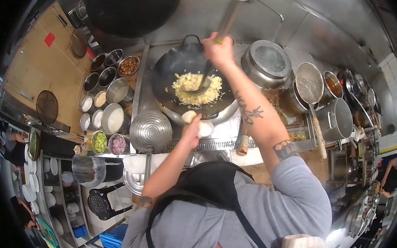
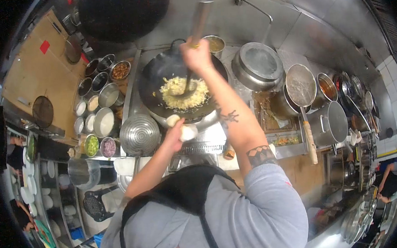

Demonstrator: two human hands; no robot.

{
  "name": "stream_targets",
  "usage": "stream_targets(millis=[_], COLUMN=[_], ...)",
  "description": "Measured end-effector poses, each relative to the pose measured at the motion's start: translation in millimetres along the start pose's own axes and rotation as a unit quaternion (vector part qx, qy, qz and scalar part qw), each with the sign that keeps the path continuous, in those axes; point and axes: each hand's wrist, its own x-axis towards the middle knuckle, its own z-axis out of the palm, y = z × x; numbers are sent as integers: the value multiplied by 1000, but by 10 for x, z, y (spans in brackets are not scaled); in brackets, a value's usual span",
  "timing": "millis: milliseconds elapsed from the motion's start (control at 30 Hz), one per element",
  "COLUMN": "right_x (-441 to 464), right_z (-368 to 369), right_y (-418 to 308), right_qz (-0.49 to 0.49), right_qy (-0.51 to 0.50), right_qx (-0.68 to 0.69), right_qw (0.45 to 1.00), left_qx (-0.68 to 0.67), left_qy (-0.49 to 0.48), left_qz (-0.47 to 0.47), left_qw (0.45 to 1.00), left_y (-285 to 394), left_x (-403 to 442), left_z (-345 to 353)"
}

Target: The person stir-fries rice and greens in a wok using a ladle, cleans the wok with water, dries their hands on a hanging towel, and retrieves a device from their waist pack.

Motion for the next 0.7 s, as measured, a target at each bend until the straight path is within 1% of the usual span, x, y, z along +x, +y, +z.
stream_targets(millis=[33,67,100,133,167,200,267,300,333,367,400,433,467,533,600,633,667,700], right_x=[19,127,228,291,348,296,191,199,206,260,254,248,221,-67,-350,-457,-630,-819], right_z=[-162,-377,-563,-722,-905,-928,-918,-842,-727,-559,-412,-296,-139,55,-55,-253,-460,-650], right_y=[-130,-172,-277,-365,-407,-528,-338,-96,113,112,-62,-182,-239,-552,-476,-438,-462,-649], right_qz=[28,17,20,-9,-7,-20,-20,11,44,73,99,81,72,79,84,85,54,15], right_qy=[26,42,82,91,85,117,164,144,126,108,71,10,-5,-98,-219,-268,-285,-354], right_qx=[37,7,27,53,108,127,95,101,104,153,146,134,139,98,104,75,-47,-131], right_qw=[999,999,996,994,991,985,982,984,986,980,982,988,988,987,966,957,956,926], left_qx=[-30,-63,-96,-129,-174,-219,-217,-212,-199,-188,-176,-122,-102,-71,-119,-133,-129,-129], left_qy=[-7,-11,-32,-57,-64,-71,-108,-125,-103,-84,-65,-77,-80,-77,-96,-106,-102,-96], left_qz=[1,0,-9,-16,-25,-34,-40,-45,-38,-28,-22,-7,-1,12,-9,-9,-9,-9], left_qw=[1000,998,995,990,982,973,969,968,974,978,982,990,992,994,988,985,986,987], left_y=[-29,-83,-127,-136,-174,-207,-150,-139,-158,-162,-179,-194,-151,-117,-62,-51,-21,21], left_x=[-85,-204,-394,-574,-740,-879,-1152,-1243,-1243,-1141,-1046,-913,-814,-680,-576,-545,-579,-663], left_z=[-133,-309,-527,-749,-1020,-1228,-1358,-1394,-1413,-1383,-1349,-1260,-1108,-832,-602,-547,-500,-452])
